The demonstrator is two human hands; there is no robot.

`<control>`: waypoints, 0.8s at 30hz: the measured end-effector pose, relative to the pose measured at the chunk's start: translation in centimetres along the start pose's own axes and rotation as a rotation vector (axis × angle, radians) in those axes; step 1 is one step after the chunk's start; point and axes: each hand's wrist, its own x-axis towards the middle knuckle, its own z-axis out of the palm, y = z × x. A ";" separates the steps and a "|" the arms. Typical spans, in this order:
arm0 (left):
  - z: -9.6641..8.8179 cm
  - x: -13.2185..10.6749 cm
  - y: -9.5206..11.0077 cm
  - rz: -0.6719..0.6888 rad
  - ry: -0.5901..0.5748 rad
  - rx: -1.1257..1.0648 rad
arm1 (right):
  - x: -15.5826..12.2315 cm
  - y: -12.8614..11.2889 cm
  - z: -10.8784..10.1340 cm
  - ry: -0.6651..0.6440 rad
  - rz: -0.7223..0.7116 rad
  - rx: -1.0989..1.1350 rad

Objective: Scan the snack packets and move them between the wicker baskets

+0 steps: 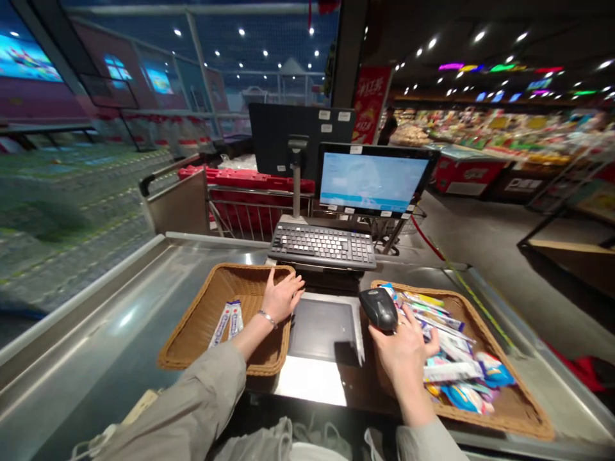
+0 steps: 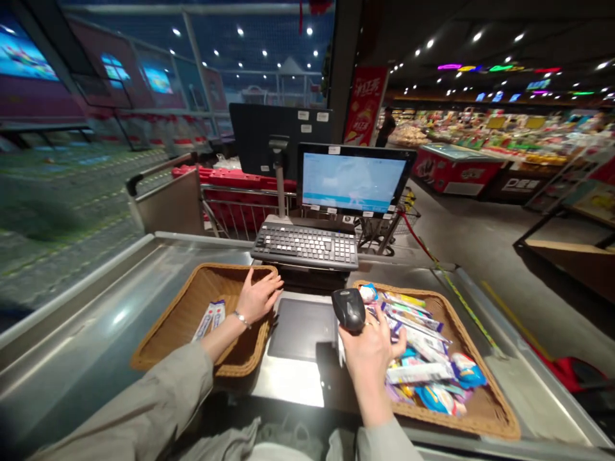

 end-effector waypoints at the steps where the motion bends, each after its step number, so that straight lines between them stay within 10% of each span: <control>1: -0.3 -0.6 -0.7 -0.025 -0.016 0.008 | -0.1 -0.4 0.2 -0.015 -0.016 0.008; 14: -4.3 -8.6 -12.7 -0.255 -0.430 0.194 | -1.7 -4.6 2.9 -0.146 -0.156 0.067; 24: -2.3 -13.3 -19.2 -0.065 -0.811 0.252 | -2.9 -6.4 4.2 -0.189 -0.160 0.097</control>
